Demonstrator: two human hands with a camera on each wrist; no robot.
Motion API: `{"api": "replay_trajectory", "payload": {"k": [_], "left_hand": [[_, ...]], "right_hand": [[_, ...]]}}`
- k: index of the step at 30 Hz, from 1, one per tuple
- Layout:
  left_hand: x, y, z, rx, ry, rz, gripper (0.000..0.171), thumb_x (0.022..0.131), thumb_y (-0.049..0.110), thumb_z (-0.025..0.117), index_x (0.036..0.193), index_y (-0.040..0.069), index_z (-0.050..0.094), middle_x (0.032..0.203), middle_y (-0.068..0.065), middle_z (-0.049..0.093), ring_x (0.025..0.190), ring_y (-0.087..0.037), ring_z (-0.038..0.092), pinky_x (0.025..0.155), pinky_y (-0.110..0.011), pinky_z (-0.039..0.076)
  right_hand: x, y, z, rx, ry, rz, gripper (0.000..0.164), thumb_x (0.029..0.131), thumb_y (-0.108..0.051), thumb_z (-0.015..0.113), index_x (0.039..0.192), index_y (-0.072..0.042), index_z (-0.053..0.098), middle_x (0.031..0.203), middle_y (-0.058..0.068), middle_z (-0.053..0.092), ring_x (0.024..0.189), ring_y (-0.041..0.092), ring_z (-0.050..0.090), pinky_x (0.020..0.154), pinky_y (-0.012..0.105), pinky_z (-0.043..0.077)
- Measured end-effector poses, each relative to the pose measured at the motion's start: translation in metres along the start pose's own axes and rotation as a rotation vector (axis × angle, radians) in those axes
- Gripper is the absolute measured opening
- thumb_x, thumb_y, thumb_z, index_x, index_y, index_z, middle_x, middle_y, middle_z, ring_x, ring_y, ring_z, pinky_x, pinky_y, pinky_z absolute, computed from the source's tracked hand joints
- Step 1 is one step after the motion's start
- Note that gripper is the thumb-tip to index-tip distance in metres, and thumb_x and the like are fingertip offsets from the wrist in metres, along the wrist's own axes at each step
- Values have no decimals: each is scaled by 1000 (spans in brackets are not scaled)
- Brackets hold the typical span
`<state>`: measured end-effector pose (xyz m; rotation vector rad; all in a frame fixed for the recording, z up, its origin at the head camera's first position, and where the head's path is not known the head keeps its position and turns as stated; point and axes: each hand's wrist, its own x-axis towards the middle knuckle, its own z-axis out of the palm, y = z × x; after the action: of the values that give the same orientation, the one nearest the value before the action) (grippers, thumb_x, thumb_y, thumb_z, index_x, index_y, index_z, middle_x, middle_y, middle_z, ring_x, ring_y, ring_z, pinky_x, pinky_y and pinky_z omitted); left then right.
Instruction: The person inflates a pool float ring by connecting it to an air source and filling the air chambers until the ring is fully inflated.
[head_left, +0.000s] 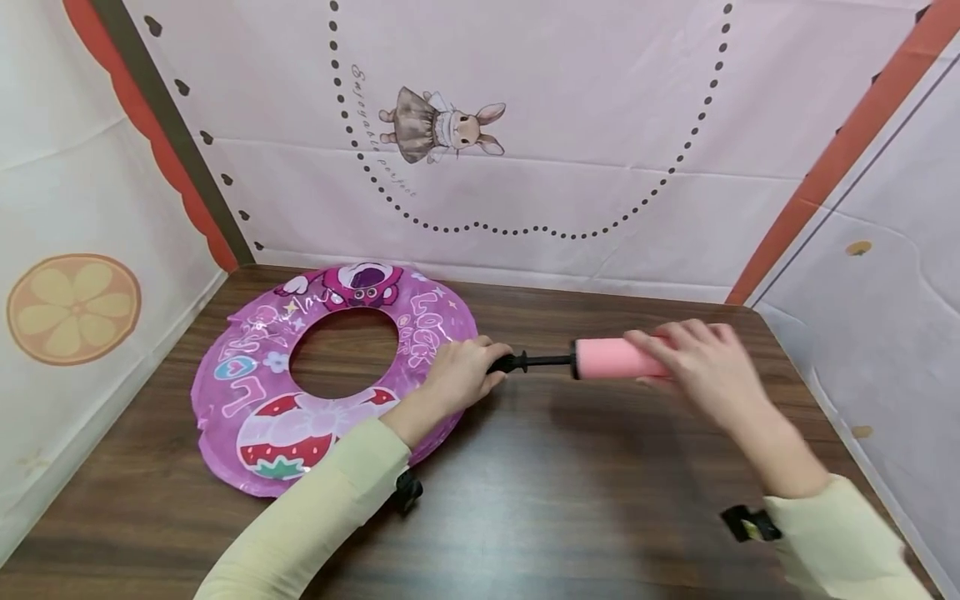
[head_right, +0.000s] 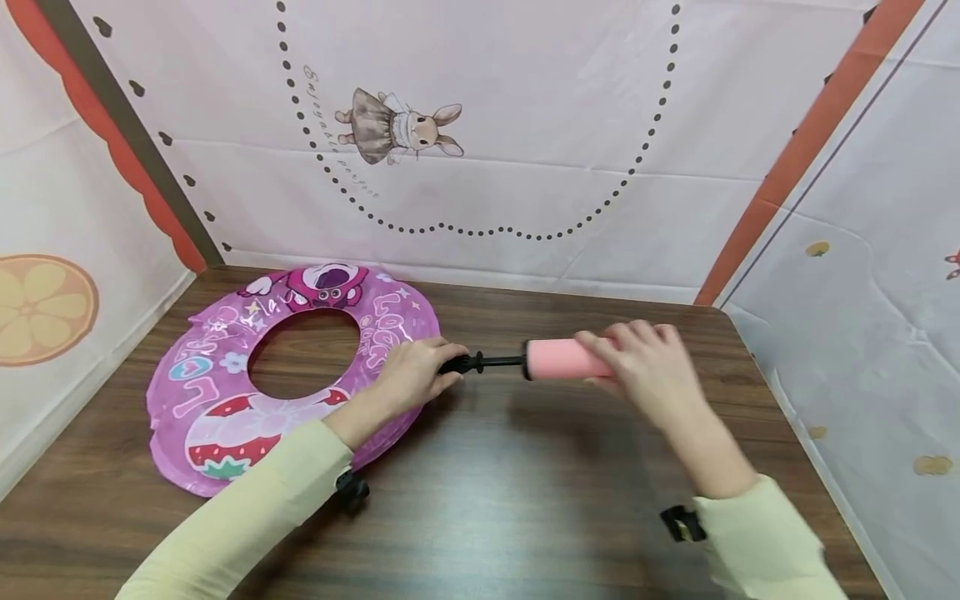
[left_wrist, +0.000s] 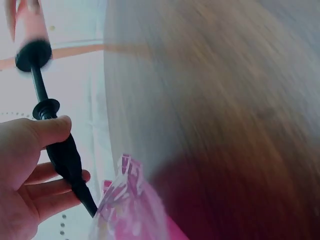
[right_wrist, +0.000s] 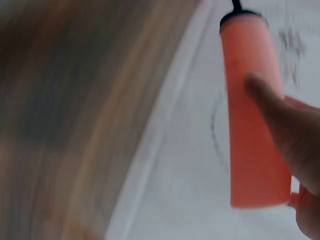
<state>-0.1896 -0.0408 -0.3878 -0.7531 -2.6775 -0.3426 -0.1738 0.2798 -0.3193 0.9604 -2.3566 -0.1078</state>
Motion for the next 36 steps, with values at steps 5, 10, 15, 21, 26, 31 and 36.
{"api": "replay_trajectory", "payload": {"k": [5, 10, 15, 21, 26, 31, 36], "left_hand": [[-1, 1, 6, -9, 80, 17, 31, 77, 24, 74, 105, 14, 67, 90, -7, 68, 67, -22, 64, 51, -34, 50], [-1, 0, 6, 6, 81, 4, 30, 76, 26, 75, 103, 16, 68, 89, -5, 68, 68, -22, 64, 51, -35, 49], [2, 0, 2, -6, 19, -37, 31, 76, 29, 74, 105, 19, 68, 90, -2, 68, 71, -19, 64, 52, -33, 49], [3, -2, 0, -46, -25, -67, 32, 77, 28, 74, 107, 19, 67, 96, -3, 69, 76, -21, 65, 56, -35, 51], [0, -6, 2, -30, -27, -64, 33, 78, 28, 73, 108, 17, 66, 97, -4, 68, 79, -22, 65, 59, -37, 52], [2, -2, 3, -4, -9, -34, 32, 79, 28, 72, 109, 17, 66, 96, -4, 68, 75, -21, 65, 58, -35, 53], [4, 5, 4, -20, 60, 20, 31, 78, 26, 73, 107, 15, 67, 92, -7, 68, 71, -24, 65, 56, -37, 52]], "right_hand": [[24, -30, 22, -46, 46, -42, 58, 63, -37, 81, 115, -21, 60, 90, 10, 61, 85, 31, 56, 65, 48, 40], [33, -41, 32, -65, 70, -70, 56, 65, -40, 79, 114, -21, 60, 88, 8, 61, 84, 30, 56, 65, 47, 41], [26, -30, 28, -36, 16, -62, 59, 66, -44, 77, 118, -23, 59, 92, 8, 62, 87, 30, 56, 66, 46, 41], [7, 0, 9, -4, -16, -48, 54, 76, -53, 63, 121, -23, 58, 93, 9, 63, 87, 33, 57, 65, 46, 41], [-17, 30, -14, 17, -22, 29, 72, 86, -70, 19, 120, -20, 59, 95, 12, 64, 90, 38, 54, 73, 53, 41], [-16, 29, -17, -9, -38, 18, 56, 83, -62, 51, 121, -21, 59, 97, 12, 64, 91, 38, 54, 72, 53, 40], [15, -5, 4, -51, 9, -57, 58, 64, -36, 79, 117, -22, 60, 93, 10, 63, 85, 33, 56, 63, 47, 40]]}}
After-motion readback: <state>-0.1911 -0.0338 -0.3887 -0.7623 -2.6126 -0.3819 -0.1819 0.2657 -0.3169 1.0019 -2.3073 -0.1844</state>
